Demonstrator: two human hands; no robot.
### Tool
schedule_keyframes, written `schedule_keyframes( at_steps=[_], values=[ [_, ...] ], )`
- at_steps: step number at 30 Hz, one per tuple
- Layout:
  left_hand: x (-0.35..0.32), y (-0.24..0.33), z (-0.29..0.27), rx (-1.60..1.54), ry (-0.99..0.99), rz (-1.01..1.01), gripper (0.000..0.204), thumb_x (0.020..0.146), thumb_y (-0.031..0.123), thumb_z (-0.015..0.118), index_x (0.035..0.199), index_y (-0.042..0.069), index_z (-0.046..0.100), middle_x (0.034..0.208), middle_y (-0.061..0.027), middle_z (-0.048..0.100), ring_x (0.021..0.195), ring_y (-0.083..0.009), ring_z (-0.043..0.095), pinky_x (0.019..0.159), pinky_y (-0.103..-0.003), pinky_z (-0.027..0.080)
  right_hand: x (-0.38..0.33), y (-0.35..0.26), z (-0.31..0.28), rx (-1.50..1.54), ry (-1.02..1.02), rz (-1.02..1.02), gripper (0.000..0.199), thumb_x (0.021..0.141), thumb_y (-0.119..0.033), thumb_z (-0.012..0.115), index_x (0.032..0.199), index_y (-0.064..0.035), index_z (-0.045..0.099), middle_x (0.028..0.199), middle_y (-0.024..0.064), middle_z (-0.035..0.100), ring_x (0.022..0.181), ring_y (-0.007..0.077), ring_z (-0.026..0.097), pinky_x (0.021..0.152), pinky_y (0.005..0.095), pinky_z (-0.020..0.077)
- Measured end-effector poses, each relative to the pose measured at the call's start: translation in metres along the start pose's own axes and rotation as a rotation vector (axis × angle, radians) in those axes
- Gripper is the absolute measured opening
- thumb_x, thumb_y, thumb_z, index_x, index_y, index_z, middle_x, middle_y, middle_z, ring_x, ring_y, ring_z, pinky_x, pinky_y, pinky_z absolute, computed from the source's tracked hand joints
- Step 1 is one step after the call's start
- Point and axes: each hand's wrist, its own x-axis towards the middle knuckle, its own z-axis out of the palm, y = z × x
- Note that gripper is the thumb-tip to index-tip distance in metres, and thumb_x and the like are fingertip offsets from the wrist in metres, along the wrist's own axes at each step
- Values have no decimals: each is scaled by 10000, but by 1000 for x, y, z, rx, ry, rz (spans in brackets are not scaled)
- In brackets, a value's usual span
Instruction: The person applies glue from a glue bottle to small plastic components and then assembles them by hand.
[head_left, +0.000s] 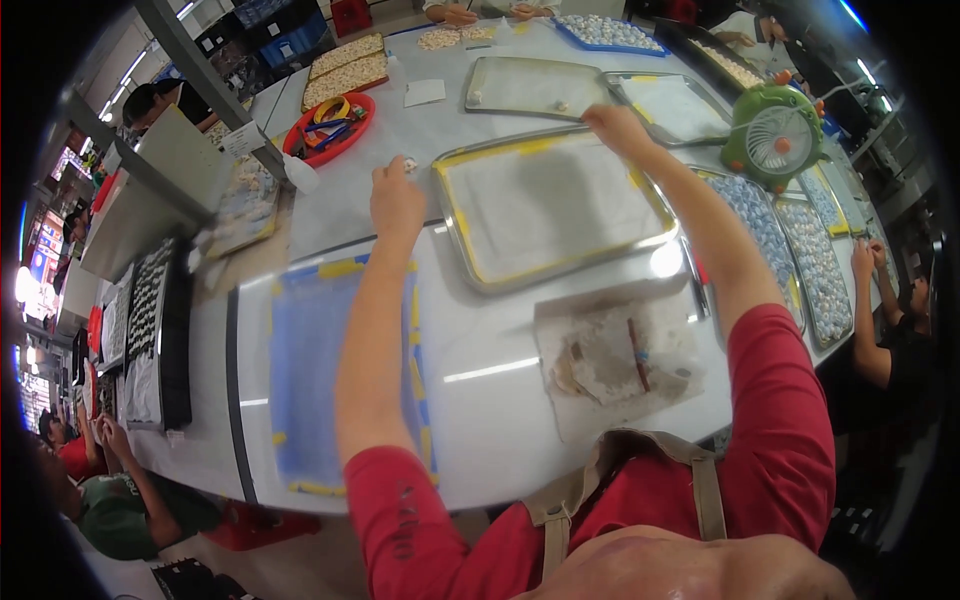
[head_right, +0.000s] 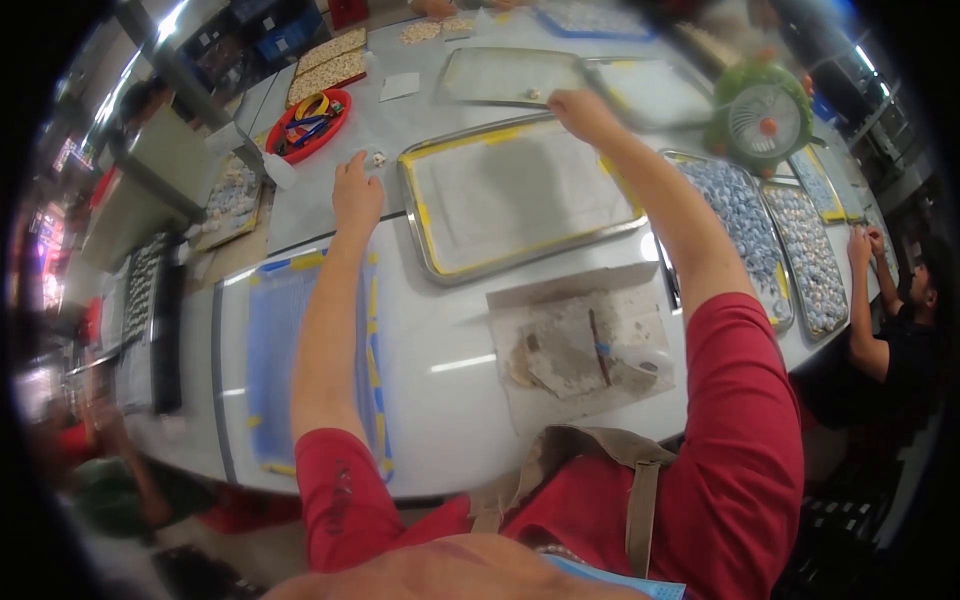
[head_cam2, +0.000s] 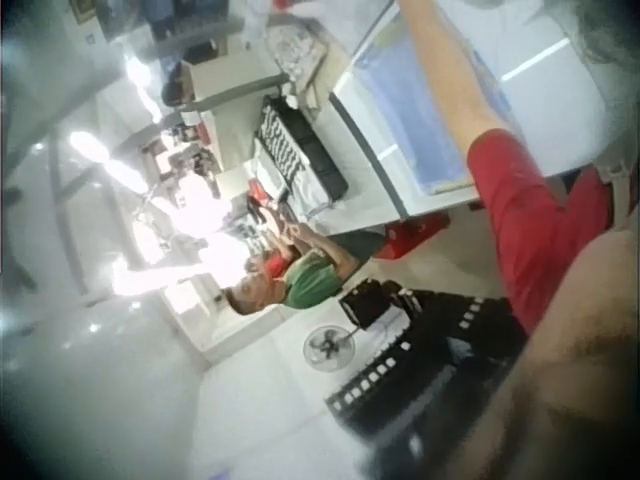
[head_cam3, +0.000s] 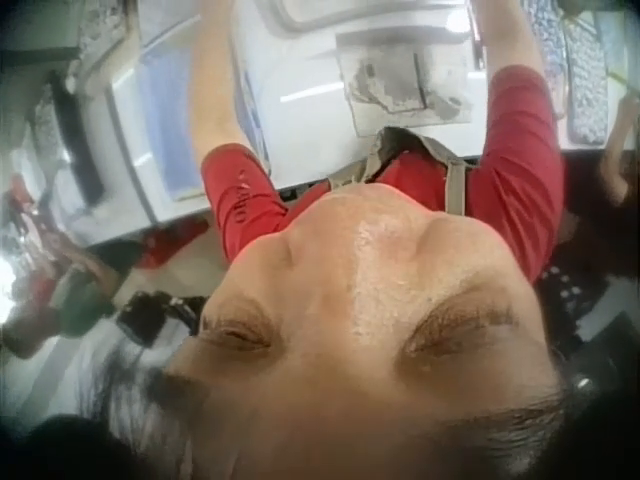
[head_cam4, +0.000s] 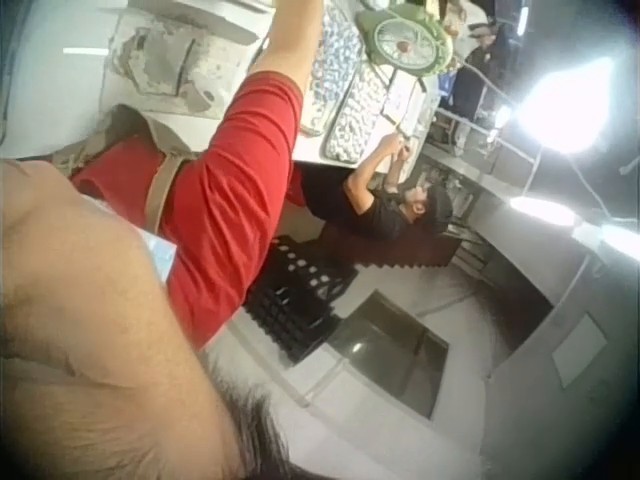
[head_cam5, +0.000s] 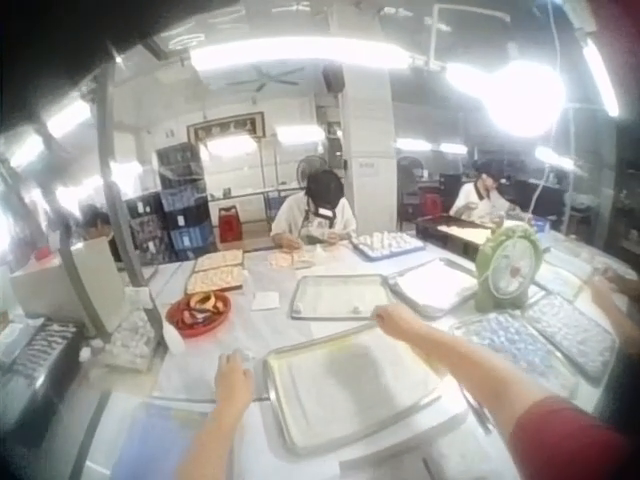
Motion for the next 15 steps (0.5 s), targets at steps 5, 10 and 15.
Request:
schedule_keyframes(
  at_steps=[5,10,15],
  values=[
    [33,-21,18,104,7,41,452,772,109,565,1217,126,484,1179,-158,465,1004,-310,517,838,-378,441,71,27,55,-125,58,122,263,788,-217,520,1002,-96,610,945,185,613,898,343,574,804,412,444],
    [48,-39,39,78,-51,179,362,777,107,566,1136,156,557,1110,-156,506,982,-311,526,823,-376,447,106,47,97,-106,74,245,374,756,-246,540,1108,-121,562,1000,189,596,957,348,560,847,421,439],
    [50,-44,47,-33,-241,122,213,780,73,566,983,110,619,1037,-164,509,923,-327,542,793,-385,460,153,21,120,-404,-55,78,290,765,-187,522,1022,-89,611,957,180,617,857,337,594,786,404,469]
  ],
)
